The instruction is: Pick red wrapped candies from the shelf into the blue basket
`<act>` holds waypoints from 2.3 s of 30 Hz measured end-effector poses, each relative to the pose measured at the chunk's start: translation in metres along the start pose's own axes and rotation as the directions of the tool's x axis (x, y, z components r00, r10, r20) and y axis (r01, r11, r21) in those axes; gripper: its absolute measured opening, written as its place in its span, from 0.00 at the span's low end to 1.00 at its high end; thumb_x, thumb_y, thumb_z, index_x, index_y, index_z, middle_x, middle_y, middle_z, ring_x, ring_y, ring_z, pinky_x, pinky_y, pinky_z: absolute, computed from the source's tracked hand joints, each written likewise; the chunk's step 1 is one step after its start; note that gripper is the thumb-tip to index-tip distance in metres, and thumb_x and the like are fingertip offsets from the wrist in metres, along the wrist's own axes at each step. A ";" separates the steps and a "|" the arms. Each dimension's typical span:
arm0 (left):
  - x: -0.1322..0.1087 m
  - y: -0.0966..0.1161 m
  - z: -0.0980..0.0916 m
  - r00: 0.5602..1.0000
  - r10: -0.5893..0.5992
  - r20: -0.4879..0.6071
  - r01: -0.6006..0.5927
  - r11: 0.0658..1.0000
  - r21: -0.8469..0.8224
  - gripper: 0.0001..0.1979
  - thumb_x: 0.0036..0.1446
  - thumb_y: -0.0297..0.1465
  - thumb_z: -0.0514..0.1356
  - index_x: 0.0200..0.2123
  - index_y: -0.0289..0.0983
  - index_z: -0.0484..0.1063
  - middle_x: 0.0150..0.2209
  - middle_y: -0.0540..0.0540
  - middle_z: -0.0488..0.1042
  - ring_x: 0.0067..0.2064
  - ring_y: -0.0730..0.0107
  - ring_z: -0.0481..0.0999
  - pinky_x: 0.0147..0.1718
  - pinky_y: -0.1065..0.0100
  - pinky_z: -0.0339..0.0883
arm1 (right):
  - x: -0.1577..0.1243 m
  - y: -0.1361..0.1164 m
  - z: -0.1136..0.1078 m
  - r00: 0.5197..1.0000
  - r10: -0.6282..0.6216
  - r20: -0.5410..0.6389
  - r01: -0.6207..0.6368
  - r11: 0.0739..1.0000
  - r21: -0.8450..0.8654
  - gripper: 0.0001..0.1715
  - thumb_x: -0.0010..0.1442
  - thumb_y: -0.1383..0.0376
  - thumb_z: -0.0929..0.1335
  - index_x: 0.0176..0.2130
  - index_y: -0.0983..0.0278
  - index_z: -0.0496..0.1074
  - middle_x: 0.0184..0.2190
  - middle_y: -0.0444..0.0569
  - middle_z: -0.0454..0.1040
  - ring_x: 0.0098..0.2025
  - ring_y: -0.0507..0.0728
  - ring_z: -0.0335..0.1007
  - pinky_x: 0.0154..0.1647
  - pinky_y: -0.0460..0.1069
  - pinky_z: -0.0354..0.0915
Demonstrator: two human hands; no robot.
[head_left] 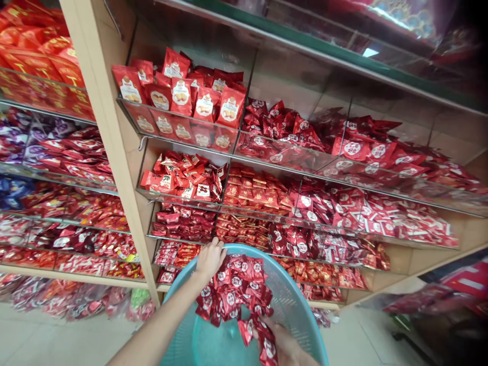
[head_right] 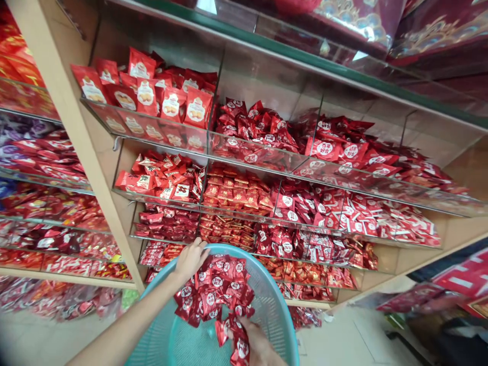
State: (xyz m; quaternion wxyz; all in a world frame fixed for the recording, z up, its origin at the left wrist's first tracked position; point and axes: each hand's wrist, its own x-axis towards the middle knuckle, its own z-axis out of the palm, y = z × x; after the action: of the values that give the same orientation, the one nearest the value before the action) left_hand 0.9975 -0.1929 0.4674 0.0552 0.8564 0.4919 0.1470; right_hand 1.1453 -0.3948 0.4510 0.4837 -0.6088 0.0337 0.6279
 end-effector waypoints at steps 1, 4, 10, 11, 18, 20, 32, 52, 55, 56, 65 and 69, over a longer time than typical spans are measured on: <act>0.000 0.000 0.001 1.000 0.000 -0.004 0.000 1.000 0.006 0.17 0.64 0.36 0.42 0.43 0.37 0.68 0.43 0.45 0.66 0.40 0.65 0.73 0.42 0.63 0.66 | 0.000 0.004 -0.001 0.999 0.014 -0.031 -0.014 1.000 0.022 0.12 0.57 0.65 0.68 0.24 0.68 0.70 0.15 0.48 0.73 0.14 0.50 0.66 0.16 0.42 0.63; 0.000 0.001 0.000 1.000 -0.003 -0.003 0.003 1.000 0.030 0.17 0.64 0.36 0.43 0.43 0.36 0.68 0.43 0.45 0.66 0.39 0.65 0.73 0.40 0.63 0.66 | 0.002 0.002 -0.001 0.997 -0.028 -0.073 0.035 0.995 0.098 0.13 0.59 0.68 0.65 0.24 0.69 0.69 0.16 0.48 0.74 0.15 0.49 0.68 0.16 0.41 0.63; 0.001 0.002 -0.002 1.000 0.008 0.000 -0.008 1.000 0.030 0.16 0.63 0.36 0.44 0.42 0.36 0.68 0.43 0.45 0.66 0.39 0.65 0.73 0.39 0.64 0.65 | 0.012 -0.006 0.002 0.988 -0.100 -0.115 0.122 0.971 0.204 0.10 0.59 0.72 0.65 0.26 0.68 0.68 0.18 0.47 0.75 0.18 0.49 0.70 0.21 0.41 0.67; 0.002 0.002 -0.002 1.000 0.011 -0.001 -0.011 0.999 0.031 0.16 0.63 0.36 0.44 0.42 0.36 0.68 0.43 0.45 0.66 0.39 0.65 0.73 0.39 0.64 0.65 | 0.013 -0.005 0.003 0.987 -0.108 -0.116 0.131 0.967 0.220 0.08 0.58 0.72 0.66 0.26 0.67 0.68 0.18 0.47 0.76 0.19 0.49 0.71 0.21 0.41 0.67; 0.001 0.002 -0.003 1.000 0.008 0.011 -0.008 1.000 0.014 0.17 0.64 0.36 0.44 0.44 0.36 0.68 0.43 0.44 0.66 0.40 0.65 0.72 0.40 0.65 0.65 | 0.002 -0.004 0.005 0.987 -0.089 -0.137 0.119 0.966 0.230 0.06 0.59 0.72 0.65 0.29 0.67 0.67 0.18 0.45 0.76 0.18 0.49 0.70 0.19 0.41 0.66; 0.001 0.003 -0.005 1.000 0.006 0.021 -0.006 1.000 0.005 0.17 0.64 0.36 0.44 0.44 0.36 0.68 0.43 0.44 0.66 0.41 0.66 0.72 0.40 0.65 0.64 | -0.003 -0.007 0.001 0.985 -0.106 -0.136 0.136 0.962 0.238 0.07 0.59 0.70 0.66 0.28 0.66 0.68 0.18 0.45 0.76 0.18 0.49 0.71 0.19 0.41 0.66; 0.001 0.004 -0.006 0.999 -0.001 0.035 0.001 1.000 0.016 0.18 0.64 0.36 0.43 0.44 0.35 0.68 0.43 0.43 0.65 0.40 0.65 0.73 0.40 0.64 0.65 | -0.020 -0.010 -0.017 0.986 -0.072 -0.152 0.105 0.969 0.223 0.08 0.61 0.66 0.65 0.30 0.67 0.70 0.19 0.46 0.76 0.18 0.49 0.70 0.19 0.42 0.66; 0.001 0.002 -0.005 0.999 0.000 0.041 0.000 1.000 0.001 0.17 0.64 0.37 0.43 0.44 0.35 0.67 0.44 0.42 0.65 0.40 0.66 0.73 0.39 0.65 0.64 | -0.004 -0.021 -0.017 0.969 -0.144 -0.198 0.174 0.975 0.140 0.06 0.56 0.63 0.69 0.33 0.64 0.70 0.19 0.45 0.75 0.17 0.52 0.69 0.18 0.45 0.64; 0.001 0.002 -0.006 0.999 -0.001 0.045 0.000 1.000 0.013 0.17 0.64 0.37 0.43 0.44 0.35 0.67 0.44 0.42 0.65 0.40 0.65 0.73 0.38 0.65 0.64 | 0.002 -0.021 -0.012 0.958 -0.179 -0.222 0.212 0.967 0.138 0.06 0.56 0.63 0.69 0.31 0.64 0.68 0.18 0.44 0.75 0.17 0.52 0.69 0.19 0.46 0.65; 0.002 0.002 -0.006 0.999 0.001 0.045 -0.001 1.000 0.017 0.18 0.64 0.37 0.43 0.44 0.35 0.68 0.43 0.42 0.65 0.40 0.65 0.73 0.38 0.65 0.64 | 0.003 -0.021 -0.011 0.955 -0.191 -0.228 0.225 0.965 0.137 0.06 0.56 0.64 0.68 0.30 0.64 0.68 0.18 0.44 0.74 0.17 0.52 0.69 0.20 0.46 0.66; 0.002 0.005 -0.008 0.999 0.001 0.054 -0.001 1.000 0.007 0.17 0.64 0.37 0.43 0.44 0.35 0.67 0.44 0.42 0.65 0.40 0.65 0.73 0.39 0.65 0.64 | -0.009 -0.020 -0.008 0.952 -0.244 -0.184 0.270 0.953 0.136 0.05 0.51 0.66 0.69 0.29 0.63 0.67 0.18 0.43 0.74 0.19 0.53 0.70 0.21 0.47 0.66; 0.002 0.004 -0.007 0.999 0.001 0.050 -0.001 1.000 -0.003 0.17 0.64 0.37 0.43 0.44 0.35 0.67 0.43 0.42 0.65 0.40 0.65 0.73 0.39 0.65 0.64 | -0.013 -0.020 -0.012 0.948 -0.278 -0.155 0.301 0.941 0.154 0.06 0.50 0.65 0.68 0.30 0.63 0.66 0.22 0.45 0.76 0.22 0.55 0.72 0.25 0.49 0.69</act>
State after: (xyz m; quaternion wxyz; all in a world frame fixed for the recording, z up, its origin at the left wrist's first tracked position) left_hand 0.9995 -0.1935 0.4751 0.0688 0.8600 0.4896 0.1266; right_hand 1.1648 -0.3995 0.4697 0.6194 -0.6021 0.0305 0.5029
